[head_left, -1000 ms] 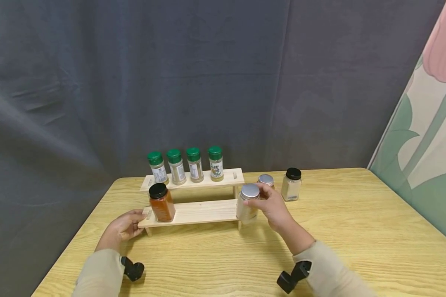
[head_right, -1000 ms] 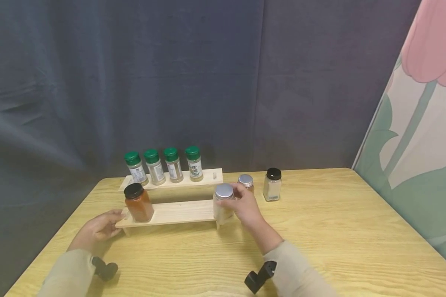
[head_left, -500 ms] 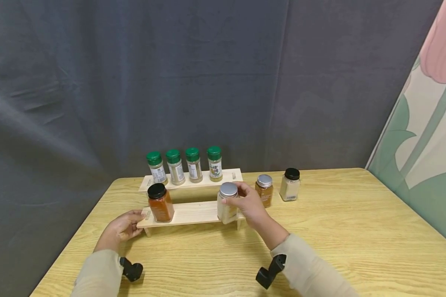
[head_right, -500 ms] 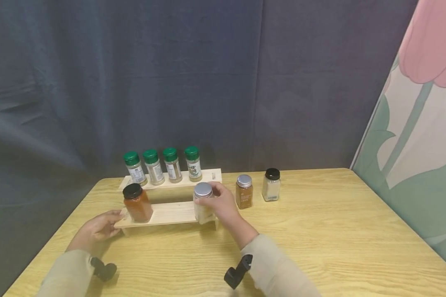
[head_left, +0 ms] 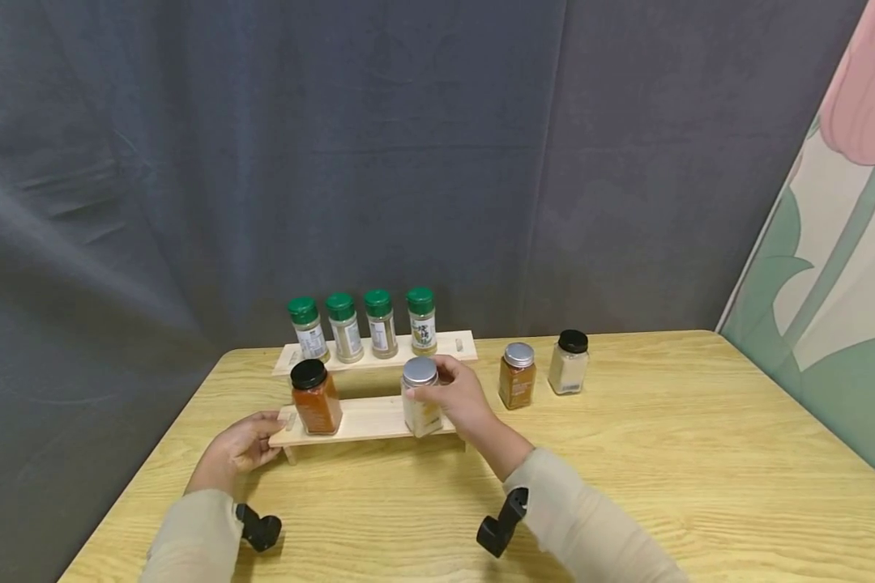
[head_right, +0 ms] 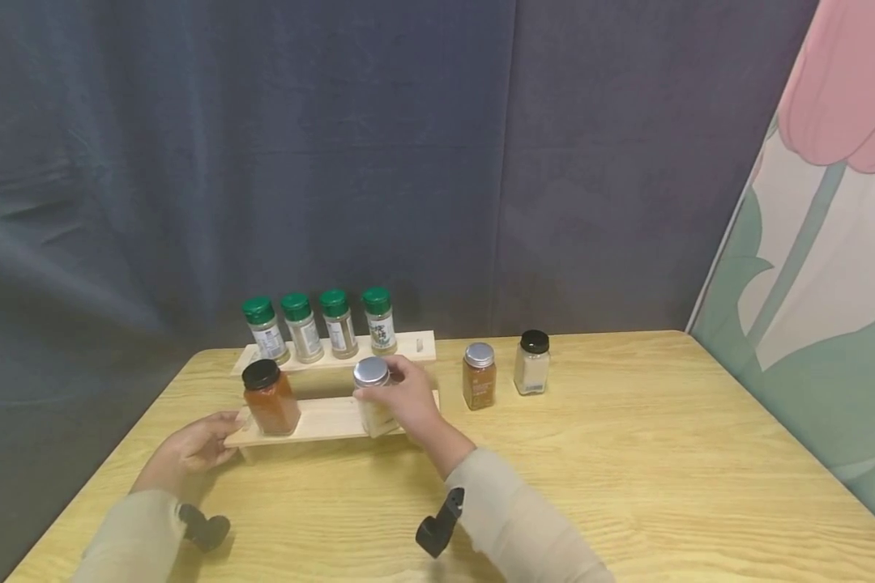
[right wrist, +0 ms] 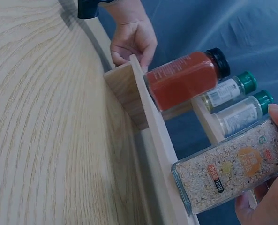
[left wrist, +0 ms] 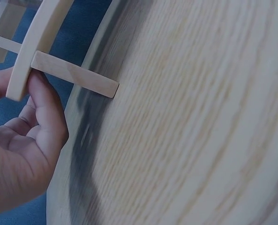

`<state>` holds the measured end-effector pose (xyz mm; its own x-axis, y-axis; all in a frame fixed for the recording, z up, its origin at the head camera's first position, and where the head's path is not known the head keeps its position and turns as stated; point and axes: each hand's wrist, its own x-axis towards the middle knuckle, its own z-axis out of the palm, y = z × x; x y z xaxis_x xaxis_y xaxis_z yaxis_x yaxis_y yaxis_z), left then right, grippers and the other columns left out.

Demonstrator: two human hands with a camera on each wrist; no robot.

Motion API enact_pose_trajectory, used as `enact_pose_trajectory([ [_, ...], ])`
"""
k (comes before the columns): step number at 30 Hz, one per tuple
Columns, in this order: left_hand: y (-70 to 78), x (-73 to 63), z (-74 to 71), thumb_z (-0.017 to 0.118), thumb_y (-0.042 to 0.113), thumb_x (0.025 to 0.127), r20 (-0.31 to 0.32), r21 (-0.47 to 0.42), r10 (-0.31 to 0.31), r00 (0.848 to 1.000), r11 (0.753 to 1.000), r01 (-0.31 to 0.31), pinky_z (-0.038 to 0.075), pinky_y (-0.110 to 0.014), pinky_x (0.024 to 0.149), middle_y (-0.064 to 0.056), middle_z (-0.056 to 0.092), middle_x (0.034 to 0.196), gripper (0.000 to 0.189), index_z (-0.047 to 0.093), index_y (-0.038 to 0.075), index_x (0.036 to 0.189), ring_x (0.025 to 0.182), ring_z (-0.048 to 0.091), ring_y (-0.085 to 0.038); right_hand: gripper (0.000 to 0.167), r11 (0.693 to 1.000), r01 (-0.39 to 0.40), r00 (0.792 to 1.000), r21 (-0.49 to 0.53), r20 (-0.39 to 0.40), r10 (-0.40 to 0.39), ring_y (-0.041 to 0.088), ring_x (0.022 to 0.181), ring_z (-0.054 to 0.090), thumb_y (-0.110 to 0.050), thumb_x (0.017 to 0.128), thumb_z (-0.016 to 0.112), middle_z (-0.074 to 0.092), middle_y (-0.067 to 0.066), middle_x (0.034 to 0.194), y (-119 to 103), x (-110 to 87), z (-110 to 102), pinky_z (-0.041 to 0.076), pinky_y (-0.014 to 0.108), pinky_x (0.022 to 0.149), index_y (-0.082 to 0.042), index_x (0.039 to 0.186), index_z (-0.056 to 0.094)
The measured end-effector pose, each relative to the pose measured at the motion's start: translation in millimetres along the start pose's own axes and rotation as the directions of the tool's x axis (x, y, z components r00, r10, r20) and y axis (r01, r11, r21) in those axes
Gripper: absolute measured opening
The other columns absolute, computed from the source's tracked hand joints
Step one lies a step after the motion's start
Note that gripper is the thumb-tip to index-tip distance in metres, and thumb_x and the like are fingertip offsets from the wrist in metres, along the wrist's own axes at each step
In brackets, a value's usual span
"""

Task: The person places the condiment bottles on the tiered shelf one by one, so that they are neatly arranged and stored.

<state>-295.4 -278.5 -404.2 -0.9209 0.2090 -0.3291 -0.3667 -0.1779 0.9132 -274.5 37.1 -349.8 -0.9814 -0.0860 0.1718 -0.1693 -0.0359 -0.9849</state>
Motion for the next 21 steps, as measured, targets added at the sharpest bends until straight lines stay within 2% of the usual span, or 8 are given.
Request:
enact_pose_trajectory([
  [7,1.1,-1.4,1.0,0.044,0.001,0.086,0.011,-0.021,0.001,1.000,1.000,0.000,0.044,-0.019,0.056,-0.001,0.060,0.072,0.011,0.046,0.010,0.092,0.065,0.056,-0.009,0.044,0.999,0.009,1.000,-0.037,-0.001,-0.009,0.019,0.088,0.048,0.000,0.065,0.070,0.055,0.011,0.096,-1,4.1,9,0.038,0.034,0.081,0.004,0.105,0.053],
  [14,2.6,-3.7,0.6,0.042,0.001,0.087,0.015,-0.017,0.004,1.000,1.000,-0.004,0.044,-0.019,0.056,-0.001,0.061,0.073,0.011,0.042,0.006,0.097,0.065,0.057,-0.009,0.050,0.996,-0.025,1.000,-0.086,-0.017,0.023,0.020,0.091,0.048,-0.004,0.064,0.073,0.054,0.010,0.099,-2,8.6,21,0.040,0.032,0.079,0.002,0.110,0.052],
  [21,3.2,-1.1,1.6,0.043,0.002,0.087,0.002,-0.008,-0.002,1.000,1.000,0.002,0.045,-0.019,0.056,-0.002,0.061,0.073,0.015,0.040,0.005,0.101,0.066,0.058,-0.010,0.049,0.997,-0.038,0.999,-0.069,-0.025,0.037,0.020,0.089,0.046,-0.004,0.064,0.073,0.052,0.009,0.098,-3,11.1,30,0.040,0.030,0.075,0.002,0.108,0.052],
])
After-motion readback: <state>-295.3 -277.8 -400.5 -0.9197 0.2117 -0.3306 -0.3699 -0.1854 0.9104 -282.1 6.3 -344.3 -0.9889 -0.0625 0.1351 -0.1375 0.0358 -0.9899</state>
